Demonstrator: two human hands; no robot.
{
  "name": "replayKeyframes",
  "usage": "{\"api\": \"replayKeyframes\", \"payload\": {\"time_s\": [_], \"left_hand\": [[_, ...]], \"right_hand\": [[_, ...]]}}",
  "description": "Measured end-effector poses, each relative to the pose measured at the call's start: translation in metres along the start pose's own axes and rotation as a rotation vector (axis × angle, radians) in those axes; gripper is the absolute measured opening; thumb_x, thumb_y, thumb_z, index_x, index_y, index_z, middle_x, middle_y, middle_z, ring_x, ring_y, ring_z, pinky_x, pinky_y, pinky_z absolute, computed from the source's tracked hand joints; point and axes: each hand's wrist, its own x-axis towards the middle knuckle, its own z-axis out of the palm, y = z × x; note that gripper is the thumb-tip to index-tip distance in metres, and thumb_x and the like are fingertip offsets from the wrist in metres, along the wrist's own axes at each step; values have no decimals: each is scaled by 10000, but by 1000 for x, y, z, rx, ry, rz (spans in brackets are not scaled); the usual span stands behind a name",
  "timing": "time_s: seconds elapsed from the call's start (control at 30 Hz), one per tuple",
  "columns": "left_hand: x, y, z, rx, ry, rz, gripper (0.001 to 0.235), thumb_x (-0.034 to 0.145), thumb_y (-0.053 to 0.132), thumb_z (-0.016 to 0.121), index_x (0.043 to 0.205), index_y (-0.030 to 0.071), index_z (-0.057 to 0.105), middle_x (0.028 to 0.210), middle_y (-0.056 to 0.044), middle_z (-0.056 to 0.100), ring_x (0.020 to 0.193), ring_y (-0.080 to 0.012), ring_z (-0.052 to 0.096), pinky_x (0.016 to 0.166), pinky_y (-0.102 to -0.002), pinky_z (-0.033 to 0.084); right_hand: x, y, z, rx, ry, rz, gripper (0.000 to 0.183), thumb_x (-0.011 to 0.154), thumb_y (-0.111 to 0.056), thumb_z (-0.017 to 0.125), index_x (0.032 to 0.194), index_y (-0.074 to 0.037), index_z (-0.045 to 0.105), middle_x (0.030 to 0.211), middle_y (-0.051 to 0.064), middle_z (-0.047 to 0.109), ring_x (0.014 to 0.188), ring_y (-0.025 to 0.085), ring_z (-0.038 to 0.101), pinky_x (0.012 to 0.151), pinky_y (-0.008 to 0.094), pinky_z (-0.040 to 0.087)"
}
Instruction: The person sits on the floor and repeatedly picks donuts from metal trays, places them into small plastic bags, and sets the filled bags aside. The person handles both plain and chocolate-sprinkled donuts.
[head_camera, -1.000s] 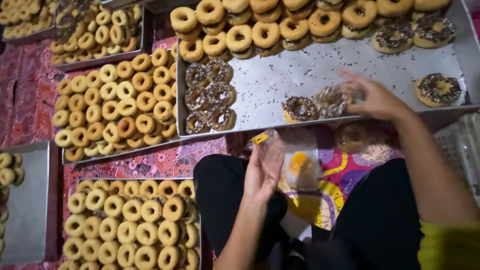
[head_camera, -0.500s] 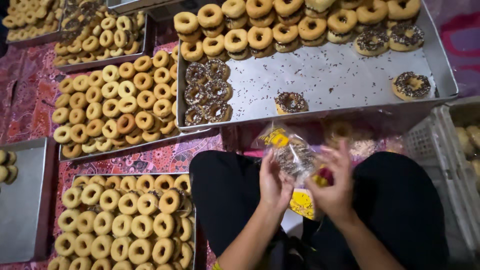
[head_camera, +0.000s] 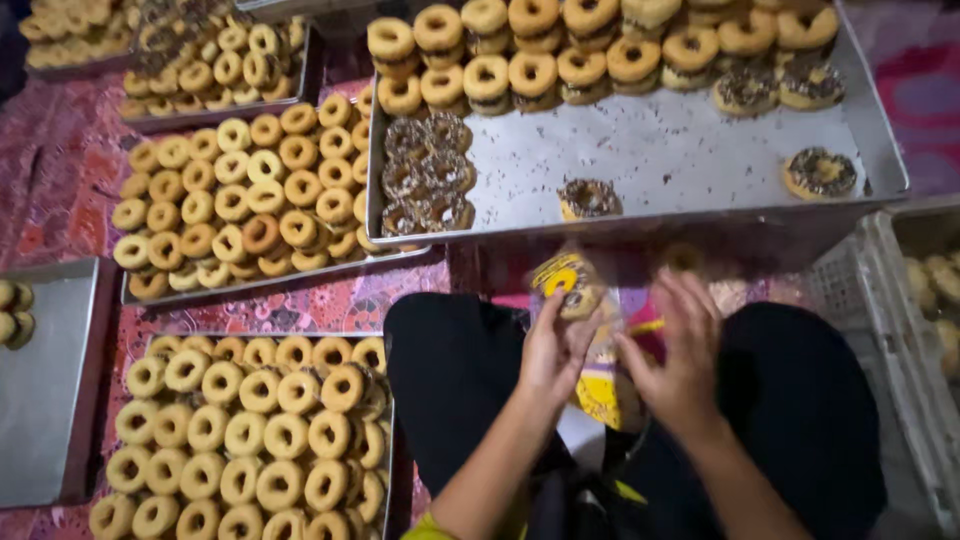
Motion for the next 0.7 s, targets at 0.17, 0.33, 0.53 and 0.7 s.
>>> {"api": "replayKeyframes", "payload": {"time_s": [0.17,0.33,0.53,0.7], "left_hand": [[-7,4,-13,435,-124,169,410,1016,316,632,1306,27,626,1165,-87,729,1065,-216,685,939,-367,548],[-39,-5,-14,669,-224,299,333,1030,239,658,1206,-37,718,1037,-113,765,959,-208,712,888,-353,566],[-91,15,6,1626,-470,488,195,1027,155,576,1140,62,705,1031,-183,734,982,-336,730,887,-406,578],[-94,45,-9,1512,-641,362,321,1019,157,482,1271,102,674,1304,-124,706,1252,-326,681,1098,-409,537]], "right_hand": [[5,28,4,55,-378,121,239,956,-147,708,1190,-173,755,1123,30,756,973,216,733,827,358,579],[-19,27,-14,-55,-288,-63,322,853,-75,674,1165,-122,737,1121,80,673,995,284,678,817,378,564],[17,36,-38,-30,-510,-564,275,715,-314,778,904,-145,674,853,26,645,828,243,641,733,432,502],[11,108,-25,-503,-705,-338,939,567,-643,800,1307,-107,583,1251,155,649,1156,297,622,1049,494,463]]}}
